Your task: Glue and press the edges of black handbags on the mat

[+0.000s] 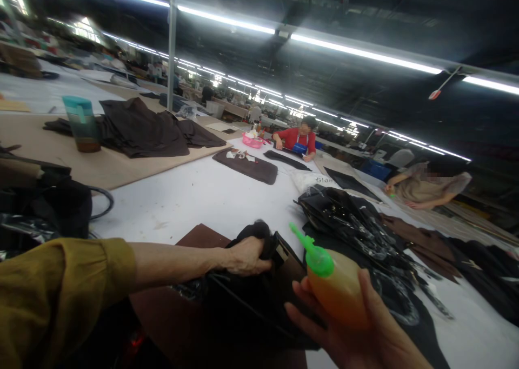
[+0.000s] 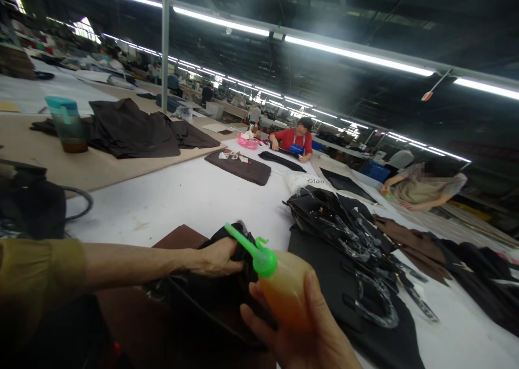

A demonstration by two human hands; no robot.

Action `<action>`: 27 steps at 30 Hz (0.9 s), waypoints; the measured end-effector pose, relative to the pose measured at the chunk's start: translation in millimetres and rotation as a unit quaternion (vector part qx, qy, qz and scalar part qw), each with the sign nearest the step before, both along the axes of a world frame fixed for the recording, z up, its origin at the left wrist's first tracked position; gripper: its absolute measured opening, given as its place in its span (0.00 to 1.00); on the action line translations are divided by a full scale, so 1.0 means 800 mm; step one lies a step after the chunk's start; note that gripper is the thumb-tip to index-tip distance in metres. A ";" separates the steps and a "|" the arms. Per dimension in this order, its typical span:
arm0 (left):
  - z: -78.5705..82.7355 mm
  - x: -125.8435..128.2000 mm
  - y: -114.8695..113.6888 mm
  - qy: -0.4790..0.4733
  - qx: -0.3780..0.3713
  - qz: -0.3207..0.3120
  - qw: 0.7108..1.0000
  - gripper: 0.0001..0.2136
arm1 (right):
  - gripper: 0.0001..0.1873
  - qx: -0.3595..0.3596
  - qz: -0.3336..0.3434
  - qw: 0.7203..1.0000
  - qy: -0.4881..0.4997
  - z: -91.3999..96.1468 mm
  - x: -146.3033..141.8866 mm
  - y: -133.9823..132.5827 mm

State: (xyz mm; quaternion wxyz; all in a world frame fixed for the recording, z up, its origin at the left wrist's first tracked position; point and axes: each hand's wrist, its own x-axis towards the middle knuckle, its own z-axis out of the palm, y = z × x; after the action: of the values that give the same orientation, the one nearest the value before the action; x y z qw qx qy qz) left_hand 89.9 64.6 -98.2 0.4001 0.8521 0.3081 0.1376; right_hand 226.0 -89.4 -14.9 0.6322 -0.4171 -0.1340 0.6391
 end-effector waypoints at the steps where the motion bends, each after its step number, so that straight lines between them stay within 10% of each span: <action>1: 0.000 -0.002 -0.003 -0.034 -0.014 0.004 0.999 0.14 | 0.27 0.001 -0.009 1.000 0.009 0.000 0.001 0.001; 10: 0.025 -0.015 0.003 -0.105 -0.131 -0.001 0.986 0.14 | 0.27 0.009 -0.047 0.988 0.146 0.011 0.019 0.001; 20: 0.131 -0.052 0.031 0.051 -0.074 -0.066 0.994 0.11 | 0.30 0.015 -0.010 0.975 0.223 -0.001 0.018 -0.021; 27: 0.133 -0.073 0.032 0.145 -0.126 -0.083 0.978 0.13 | 0.27 0.026 0.007 0.992 0.127 -0.033 0.020 -0.028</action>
State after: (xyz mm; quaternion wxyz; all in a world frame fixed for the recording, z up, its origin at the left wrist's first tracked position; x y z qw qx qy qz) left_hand 31.8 89.9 8.4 0.4656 0.8282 0.3059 -0.0613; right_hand 242.2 -112.0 -41.7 0.6502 -0.3152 -0.0723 0.6875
